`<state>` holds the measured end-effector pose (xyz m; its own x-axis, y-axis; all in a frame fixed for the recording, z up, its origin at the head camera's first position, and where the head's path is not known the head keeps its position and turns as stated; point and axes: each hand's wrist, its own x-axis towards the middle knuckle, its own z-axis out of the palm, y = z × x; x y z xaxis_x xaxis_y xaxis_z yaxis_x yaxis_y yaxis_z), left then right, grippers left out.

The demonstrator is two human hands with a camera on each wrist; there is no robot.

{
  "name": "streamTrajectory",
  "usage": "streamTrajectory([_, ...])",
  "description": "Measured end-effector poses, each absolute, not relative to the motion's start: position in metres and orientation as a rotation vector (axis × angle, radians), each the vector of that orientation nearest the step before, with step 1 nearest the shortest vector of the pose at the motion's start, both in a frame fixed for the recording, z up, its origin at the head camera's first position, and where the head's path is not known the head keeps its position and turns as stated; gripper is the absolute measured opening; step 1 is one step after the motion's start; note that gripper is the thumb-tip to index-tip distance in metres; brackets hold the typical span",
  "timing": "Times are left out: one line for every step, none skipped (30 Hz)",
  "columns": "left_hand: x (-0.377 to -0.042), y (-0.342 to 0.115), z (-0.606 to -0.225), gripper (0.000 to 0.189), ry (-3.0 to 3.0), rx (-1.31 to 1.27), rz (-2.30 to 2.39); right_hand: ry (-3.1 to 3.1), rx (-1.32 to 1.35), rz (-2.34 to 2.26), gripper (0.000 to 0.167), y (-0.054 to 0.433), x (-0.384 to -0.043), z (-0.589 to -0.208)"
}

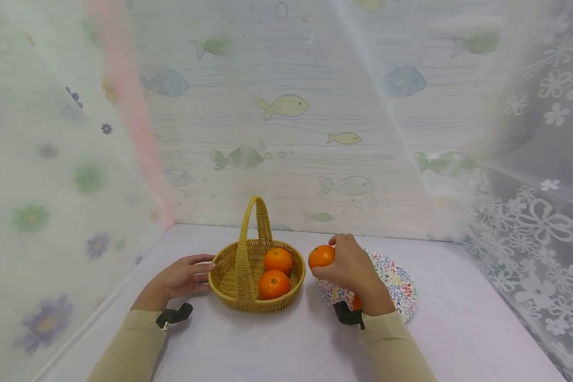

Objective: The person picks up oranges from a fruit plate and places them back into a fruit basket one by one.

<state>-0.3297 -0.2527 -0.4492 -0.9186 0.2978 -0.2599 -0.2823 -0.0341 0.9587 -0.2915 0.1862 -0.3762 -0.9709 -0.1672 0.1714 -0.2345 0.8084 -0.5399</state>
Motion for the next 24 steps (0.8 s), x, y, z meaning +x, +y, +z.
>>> streamTrajectory([-0.329,-0.253,-0.449,0.060,1.854,0.016,2.010,-2.864,0.318,0.870,0.072,0.184,-0.292,-0.374])
streamTrajectory([-0.329,-0.253,-0.449,0.059,1.853,0.015,2.011,-2.850,0.317,0.860,0.070,0.182,-0.292,-0.373])
streamTrajectory([-0.329,-0.254,-0.449,0.058,1.857,0.022,2.009,-2.832,0.322,0.854,0.069,0.180,-0.292,-0.371])
streamTrajectory([-0.329,-0.253,-0.449,0.058,1.856,0.019,2.010,-2.813,0.325,0.850,0.067,0.178,-0.292,-0.370])
streamTrajectory([-0.328,-0.253,-0.449,0.057,1.859,0.017,2.009,-2.794,0.331,0.849,0.066,0.176,-0.292,-0.368])
streamTrajectory([-0.328,-0.253,-0.448,0.057,1.860,0.011,2.011,-2.777,0.342,0.850,0.066,0.174,-0.293,-0.367])
streamTrajectory([-0.328,-0.253,-0.448,0.058,1.865,0.010,2.007,-2.760,0.352,0.857,0.065,0.172,-0.293,-0.366])
streamTrajectory([-0.328,-0.253,-0.448,0.059,1.868,0.008,2.005,-2.744,0.362,0.866,0.064,0.170,-0.293,-0.365])
streamTrajectory([-0.328,-0.253,-0.448,0.060,1.870,0.006,2.003,-2.728,0.367,0.879,0.063,0.168,-0.294,-0.364])
streamTrajectory([-0.328,-0.253,-0.448,0.060,1.867,-0.002,2.004,-2.715,0.371,0.893,0.063,0.166,-0.294,-0.363])
streamTrajectory([-0.328,-0.253,-0.448,0.060,1.868,0.003,2.001,-2.703,0.372,0.915,0.062,0.163,-0.294,-0.362])
streamTrajectory([-0.328,-0.253,-0.448,0.061,1.868,0.008,2.000,-2.690,0.372,0.936,0.061,0.161,-0.294,-0.361])
streamTrajectory([-0.328,-0.253,-0.448,0.061,1.867,0.016,1.998,-2.677,0.372,0.959,0.061,0.158,-0.293,-0.360])
streamTrajectory([-0.329,-0.253,-0.448,0.061,1.864,0.023,2.000,-2.663,0.375,0.985,0.061,0.156,-0.293,-0.359])
streamTrajectory([-0.328,-0.254,-0.447,0.060,1.862,0.028,2.001,-2.651,0.378,1.010,0.061,0.153,-0.292,-0.358])
streamTrajectory([-0.328,-0.254,-0.447,0.060,1.860,0.033,2.002,-2.639,0.383,1.033,0.062,0.151,-0.292,-0.357])
streamTrajectory([-0.328,-0.254,-0.447,0.060,1.858,0.034,2.003,-2.625,0.388,1.051,0.063,0.149,-0.291,-0.356])
streamTrajectory([-0.328,-0.254,-0.447,0.060,1.856,0.035,2.004,-2.613,0.389,1.070,0.064,0.147,-0.291,-0.355])
streamTrajectory([-0.328,-0.254,-0.447,0.059,1.855,0.033,2.004,-2.603,0.387,1.089,0.065,0.145,-0.291,-0.355])
streamTrajectory([-0.328,-0.254,-0.447,0.060,1.856,0.031,2.003,-2.596,0.385,1.113,0.067,0.144,-0.290,-0.355])
streamTrajectory([-0.328,-0.254,-0.448,0.060,1.855,0.028,2.002,-2.591,0.387,1.133,0.068,0.142,-0.290,-0.355])
streamTrajectory([-0.328,-0.254,-0.448,0.060,1.856,0.025,2.002,-2.585,0.383,1.154,0.069,0.141,-0.290,-0.355])
streamTrajectory([-0.329,-0.254,-0.448,0.060,1.857,0.023,2.002,-2.581,0.383,1.170,0.070,0.140,-0.290,-0.356])
streamTrajectory([-0.329,-0.254,-0.448,0.060,1.859,0.024,2.002,-2.578,0.382,1.189,0.071,0.138,-0.290,-0.357])
